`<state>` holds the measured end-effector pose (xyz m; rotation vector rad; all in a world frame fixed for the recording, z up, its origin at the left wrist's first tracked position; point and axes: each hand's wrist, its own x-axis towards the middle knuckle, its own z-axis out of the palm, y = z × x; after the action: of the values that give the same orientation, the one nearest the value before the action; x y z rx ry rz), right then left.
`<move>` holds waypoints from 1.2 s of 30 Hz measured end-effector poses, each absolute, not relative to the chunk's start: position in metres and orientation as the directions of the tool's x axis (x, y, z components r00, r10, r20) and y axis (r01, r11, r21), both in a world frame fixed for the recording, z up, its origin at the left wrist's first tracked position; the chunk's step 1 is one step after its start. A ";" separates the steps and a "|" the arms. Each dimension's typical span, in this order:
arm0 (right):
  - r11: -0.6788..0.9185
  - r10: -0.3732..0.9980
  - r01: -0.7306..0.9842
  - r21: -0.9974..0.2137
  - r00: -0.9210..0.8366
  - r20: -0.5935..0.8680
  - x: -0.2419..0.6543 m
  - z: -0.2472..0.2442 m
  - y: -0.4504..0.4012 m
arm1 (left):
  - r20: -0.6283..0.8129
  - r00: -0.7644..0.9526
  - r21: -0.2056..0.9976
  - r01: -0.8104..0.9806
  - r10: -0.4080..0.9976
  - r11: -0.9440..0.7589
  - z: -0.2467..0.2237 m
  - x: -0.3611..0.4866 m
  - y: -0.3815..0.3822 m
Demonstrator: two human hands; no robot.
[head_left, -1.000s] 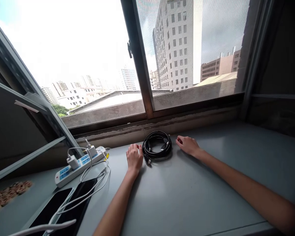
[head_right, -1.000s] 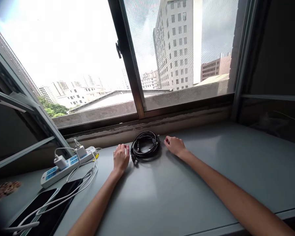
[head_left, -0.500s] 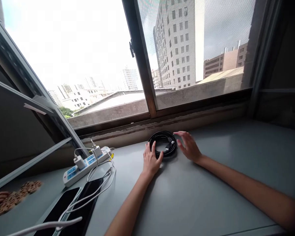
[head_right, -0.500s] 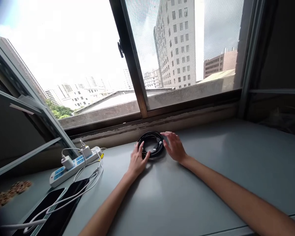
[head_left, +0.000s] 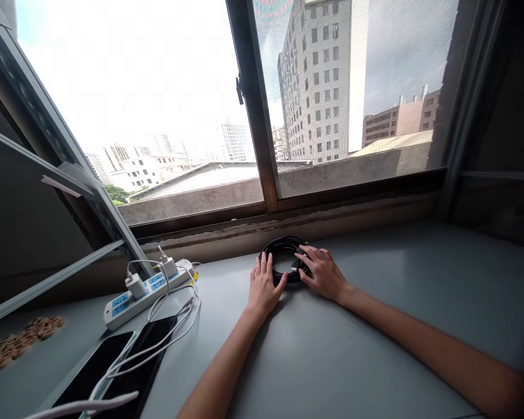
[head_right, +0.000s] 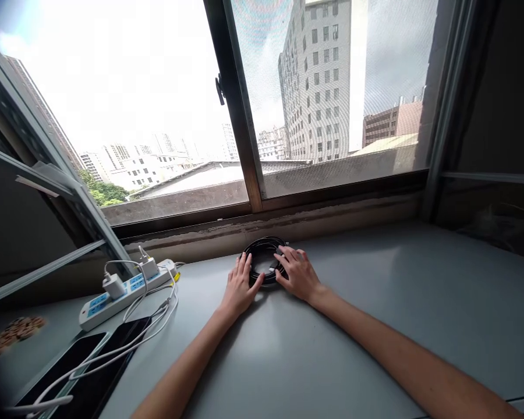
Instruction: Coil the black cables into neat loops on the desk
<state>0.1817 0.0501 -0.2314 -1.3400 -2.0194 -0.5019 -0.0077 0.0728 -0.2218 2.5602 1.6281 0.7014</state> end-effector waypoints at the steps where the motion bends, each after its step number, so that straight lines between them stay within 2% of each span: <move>1: 0.383 0.667 0.922 -0.048 -0.240 0.705 0.181 -0.231 0.049 | 0.355 0.354 0.247 0.857 0.866 -0.452 -0.221 -0.008 0.073; 21: 0.300 0.755 0.954 0.028 -0.255 0.604 0.172 -0.229 0.048 | 0.406 0.346 0.244 0.851 0.846 -0.465 -0.224 -0.010 0.073; 29: 0.179 0.815 0.981 -0.071 -0.108 0.569 0.154 -0.227 0.047 | 0.405 0.362 0.187 0.866 0.840 -0.463 -0.223 -0.009 0.073; 36: 0.222 0.820 0.959 -0.174 -0.087 0.565 0.162 -0.230 0.047 | 0.424 0.359 0.200 0.858 0.831 -0.472 -0.226 -0.008 0.074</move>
<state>0.1621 0.0470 -0.2304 -1.6350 -1.9438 -0.3248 -0.0082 0.0743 -0.2261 2.6351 1.6404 0.7679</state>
